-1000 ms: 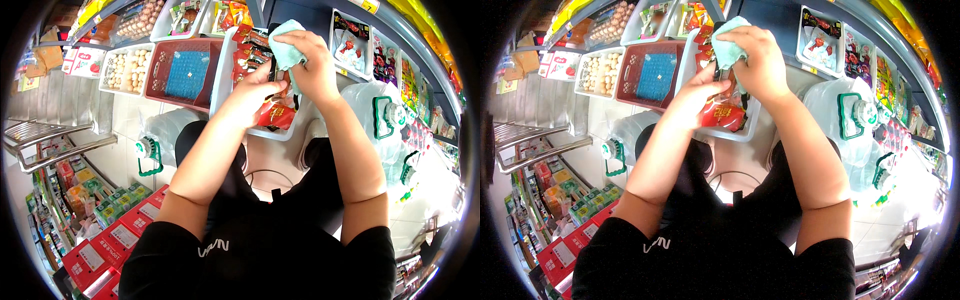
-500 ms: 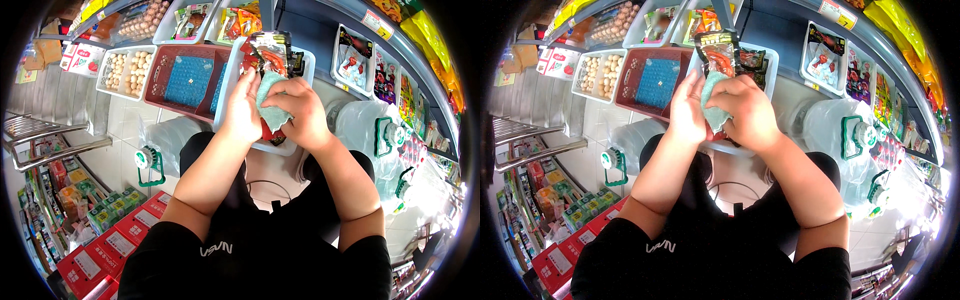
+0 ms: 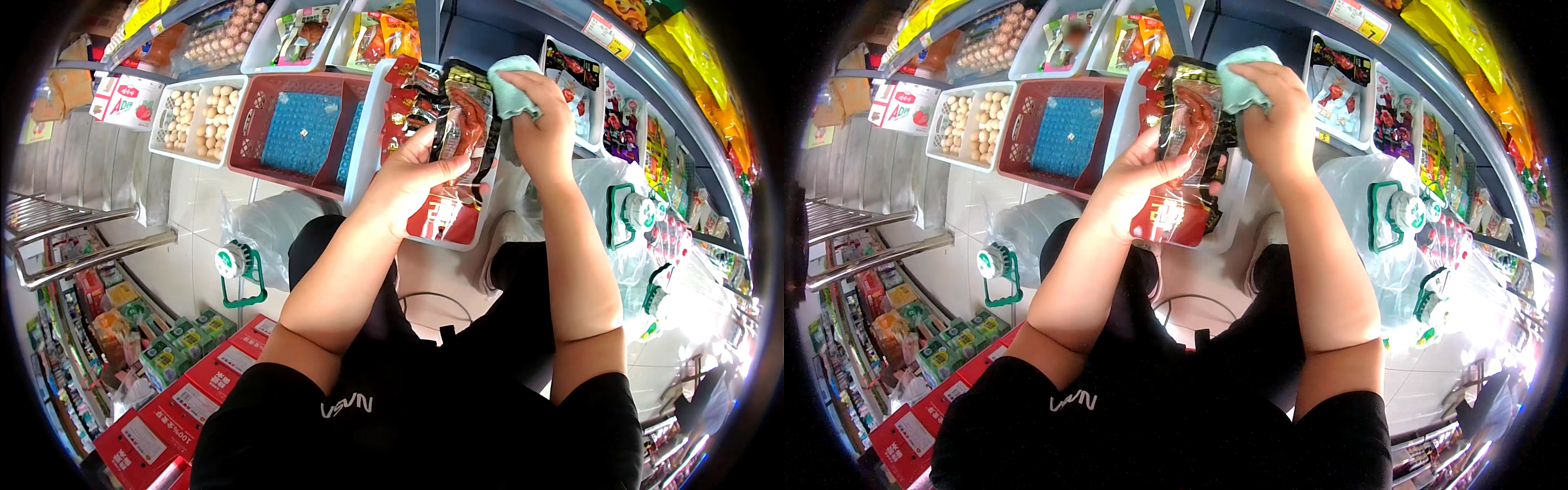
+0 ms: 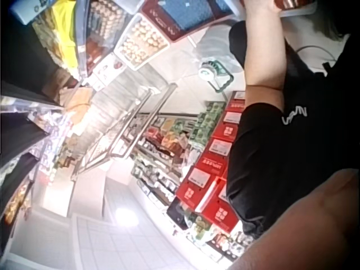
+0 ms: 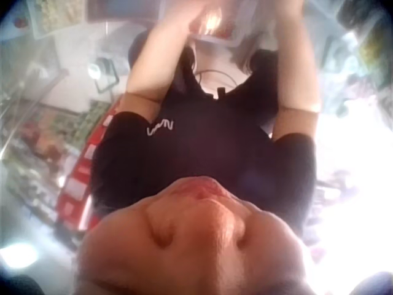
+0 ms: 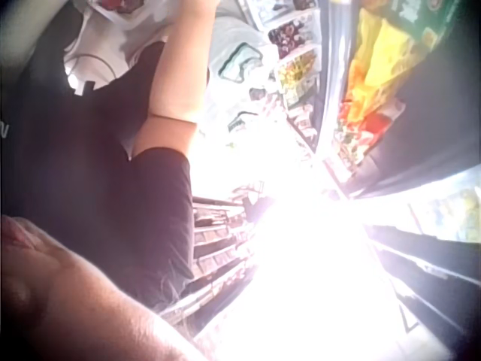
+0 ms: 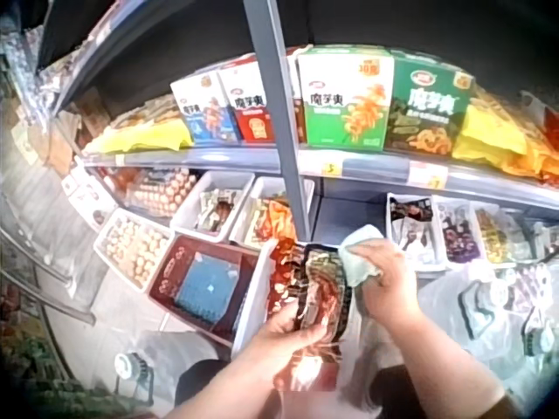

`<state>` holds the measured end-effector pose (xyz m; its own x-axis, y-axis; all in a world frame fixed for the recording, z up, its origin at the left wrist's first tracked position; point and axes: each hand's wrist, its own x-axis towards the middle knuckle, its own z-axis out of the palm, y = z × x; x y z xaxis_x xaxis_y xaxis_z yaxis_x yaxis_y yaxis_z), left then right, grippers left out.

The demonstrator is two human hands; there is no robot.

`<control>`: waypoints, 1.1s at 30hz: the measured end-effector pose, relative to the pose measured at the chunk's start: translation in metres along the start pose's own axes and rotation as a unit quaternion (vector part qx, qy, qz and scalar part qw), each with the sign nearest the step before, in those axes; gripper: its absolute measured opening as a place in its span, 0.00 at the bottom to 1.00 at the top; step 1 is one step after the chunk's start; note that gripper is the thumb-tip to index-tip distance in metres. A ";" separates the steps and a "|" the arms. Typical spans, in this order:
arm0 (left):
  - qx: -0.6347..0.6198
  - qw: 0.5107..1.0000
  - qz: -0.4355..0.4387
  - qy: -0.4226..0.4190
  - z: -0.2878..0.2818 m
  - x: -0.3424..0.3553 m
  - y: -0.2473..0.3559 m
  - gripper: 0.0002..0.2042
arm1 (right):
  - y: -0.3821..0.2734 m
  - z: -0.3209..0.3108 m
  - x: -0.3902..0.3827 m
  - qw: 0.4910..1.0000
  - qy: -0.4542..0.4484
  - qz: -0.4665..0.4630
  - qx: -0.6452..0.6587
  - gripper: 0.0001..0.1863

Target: The person sits on the floor in a store aisle and uses a cloth to wipe and arrange packaged snack items inside a white plastic bin. They repeatedly pick up individual snack packs, wipe them, and place them back into the bin in an orderly fashion.

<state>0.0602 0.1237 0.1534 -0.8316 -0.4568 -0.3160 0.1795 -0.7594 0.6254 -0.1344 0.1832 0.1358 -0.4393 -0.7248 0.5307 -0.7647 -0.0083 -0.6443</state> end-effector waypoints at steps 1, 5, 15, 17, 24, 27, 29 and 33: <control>0.027 1.000 -0.001 0.013 -0.007 0.002 -0.001 0.20 | 0.000 0.000 -0.001 0.998 0.020 0.041 0.034 0.24; 0.084 0.995 0.027 0.044 -0.022 0.008 -0.003 0.15 | -0.008 0.001 -0.011 0.932 0.049 0.281 0.223 0.17; 0.042 0.985 0.118 0.122 -0.012 0.016 -0.004 0.12 | -0.033 0.005 -0.031 0.719 -0.159 0.501 0.455 0.16; 0.047 0.980 0.143 0.126 -0.019 0.021 -0.009 0.11 | -0.037 0.006 -0.034 0.700 -0.164 0.474 0.508 0.16; 0.324 0.886 0.270 0.191 -0.023 0.029 -0.017 0.22 | -0.050 0.007 -0.037 0.732 -0.097 0.435 0.514 0.19; 0.191 0.953 0.191 0.135 -0.018 0.026 -0.018 0.18 | -0.048 0.014 -0.045 0.858 -0.084 0.319 0.393 0.20; 0.059 0.992 0.089 0.073 -0.025 0.019 -0.007 0.19 | -0.049 0.013 -0.044 0.941 -0.075 0.191 0.270 0.24; -0.066 0.990 0.092 0.085 -0.004 0.013 -0.003 0.29 | -0.056 0.009 -0.040 0.984 -0.104 -0.028 0.140 0.29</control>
<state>0.0508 0.1182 0.1448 -0.6799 -0.6554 -0.3289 0.3954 -0.7054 0.5882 -0.0697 0.2065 0.1455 -0.2719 -0.8426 0.4649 -0.6125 -0.2211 -0.7589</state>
